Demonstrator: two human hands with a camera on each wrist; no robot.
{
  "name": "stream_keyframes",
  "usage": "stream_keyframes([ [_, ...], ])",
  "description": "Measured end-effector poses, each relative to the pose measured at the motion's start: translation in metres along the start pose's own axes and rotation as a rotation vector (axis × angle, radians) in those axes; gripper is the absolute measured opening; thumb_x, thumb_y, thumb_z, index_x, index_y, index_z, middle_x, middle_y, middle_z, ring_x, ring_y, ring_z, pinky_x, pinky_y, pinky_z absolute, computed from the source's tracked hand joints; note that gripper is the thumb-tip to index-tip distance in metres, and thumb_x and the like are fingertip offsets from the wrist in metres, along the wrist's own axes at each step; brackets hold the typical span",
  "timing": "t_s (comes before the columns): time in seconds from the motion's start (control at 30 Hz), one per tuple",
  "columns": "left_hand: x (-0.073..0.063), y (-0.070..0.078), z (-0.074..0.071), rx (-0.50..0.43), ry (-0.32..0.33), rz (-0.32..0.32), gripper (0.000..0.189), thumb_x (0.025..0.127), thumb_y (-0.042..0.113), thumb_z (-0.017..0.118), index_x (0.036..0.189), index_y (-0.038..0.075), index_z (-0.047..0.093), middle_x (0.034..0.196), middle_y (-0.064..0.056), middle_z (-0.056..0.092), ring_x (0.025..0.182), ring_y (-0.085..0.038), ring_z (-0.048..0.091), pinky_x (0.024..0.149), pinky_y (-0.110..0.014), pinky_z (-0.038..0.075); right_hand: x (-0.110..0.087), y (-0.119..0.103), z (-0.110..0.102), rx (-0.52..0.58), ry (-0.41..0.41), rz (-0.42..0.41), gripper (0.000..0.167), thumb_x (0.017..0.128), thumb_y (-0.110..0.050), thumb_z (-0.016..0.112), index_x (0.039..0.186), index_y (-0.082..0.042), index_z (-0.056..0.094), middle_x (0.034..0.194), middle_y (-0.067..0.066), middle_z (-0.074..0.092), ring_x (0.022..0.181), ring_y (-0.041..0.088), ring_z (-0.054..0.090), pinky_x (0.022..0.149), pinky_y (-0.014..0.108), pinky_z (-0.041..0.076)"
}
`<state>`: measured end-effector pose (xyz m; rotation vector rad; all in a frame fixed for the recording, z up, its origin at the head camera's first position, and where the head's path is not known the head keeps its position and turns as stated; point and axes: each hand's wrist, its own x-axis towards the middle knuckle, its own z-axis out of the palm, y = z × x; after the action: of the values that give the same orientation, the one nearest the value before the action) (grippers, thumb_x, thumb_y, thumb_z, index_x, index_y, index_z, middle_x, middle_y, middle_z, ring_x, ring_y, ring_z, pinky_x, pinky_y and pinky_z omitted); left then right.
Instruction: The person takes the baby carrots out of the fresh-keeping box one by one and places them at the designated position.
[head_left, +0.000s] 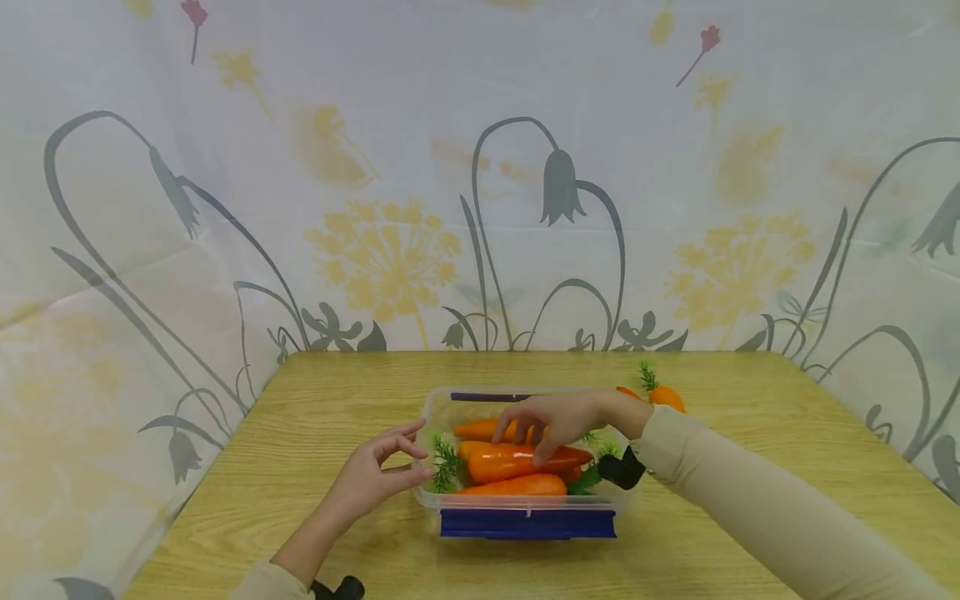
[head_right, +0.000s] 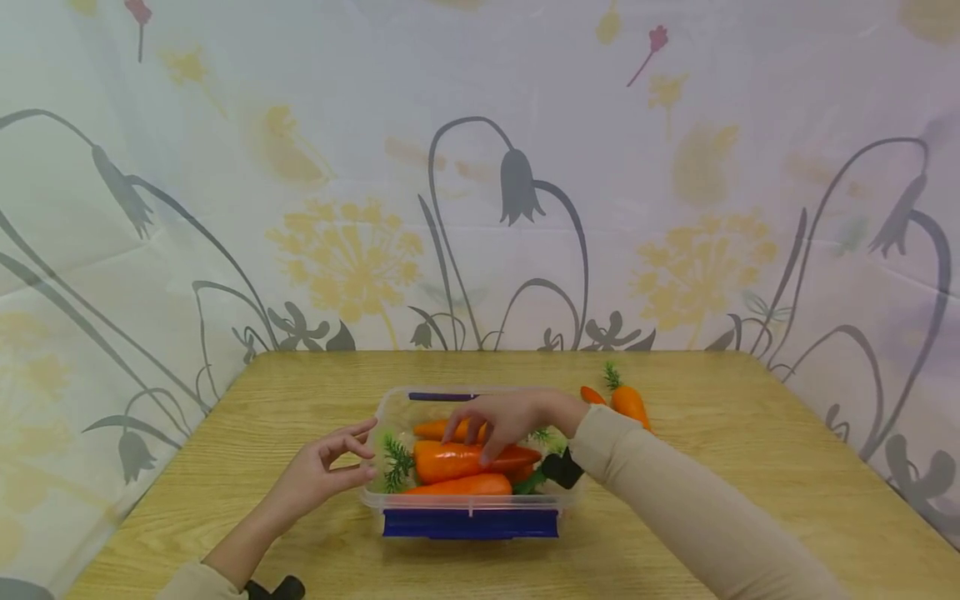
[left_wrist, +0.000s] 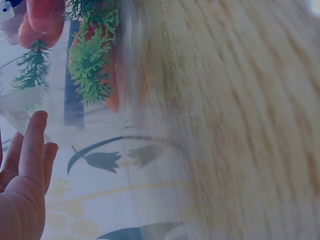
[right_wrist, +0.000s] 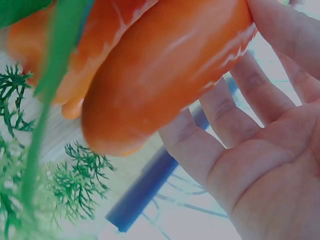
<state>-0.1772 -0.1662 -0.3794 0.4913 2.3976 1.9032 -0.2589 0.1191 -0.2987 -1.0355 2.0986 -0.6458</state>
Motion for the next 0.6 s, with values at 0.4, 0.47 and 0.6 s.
stream_keyframes([
  [0.4,-0.001,0.002,0.001,0.022,0.012,-0.016,0.023,0.082,0.011,0.072,0.096,-0.006,0.063,0.143,-0.012,0.040,0.132,-0.041,0.028,0.094,-0.041,0.044,-0.030,-0.003,-0.004,0.067,0.113,-0.027,0.048,0.089,0.001,0.059,0.131,-0.016,0.046,0.121,0.009,0.051,0.107,0.024,0.053,0.085,0.032,0.048],
  [0.47,-0.001,0.002,0.001,0.025,0.011,-0.015,0.023,0.082,0.011,0.072,0.096,-0.005,0.063,0.143,-0.011,0.040,0.132,-0.040,0.029,0.094,-0.041,0.044,-0.035,0.000,-0.005,0.065,0.140,-0.051,0.049,0.089,0.001,0.059,0.133,-0.015,0.045,0.122,0.011,0.050,0.108,0.026,0.052,0.086,0.033,0.048],
  [0.6,-0.001,0.002,0.001,0.025,0.007,-0.016,0.025,0.082,0.013,0.072,0.097,-0.005,0.063,0.143,-0.011,0.040,0.131,-0.040,0.029,0.094,-0.042,0.044,-0.045,0.006,-0.006,0.067,0.195,-0.093,0.048,0.090,-0.002,0.059,0.134,-0.013,0.043,0.127,0.013,0.048,0.111,0.028,0.050,0.089,0.036,0.046],
])
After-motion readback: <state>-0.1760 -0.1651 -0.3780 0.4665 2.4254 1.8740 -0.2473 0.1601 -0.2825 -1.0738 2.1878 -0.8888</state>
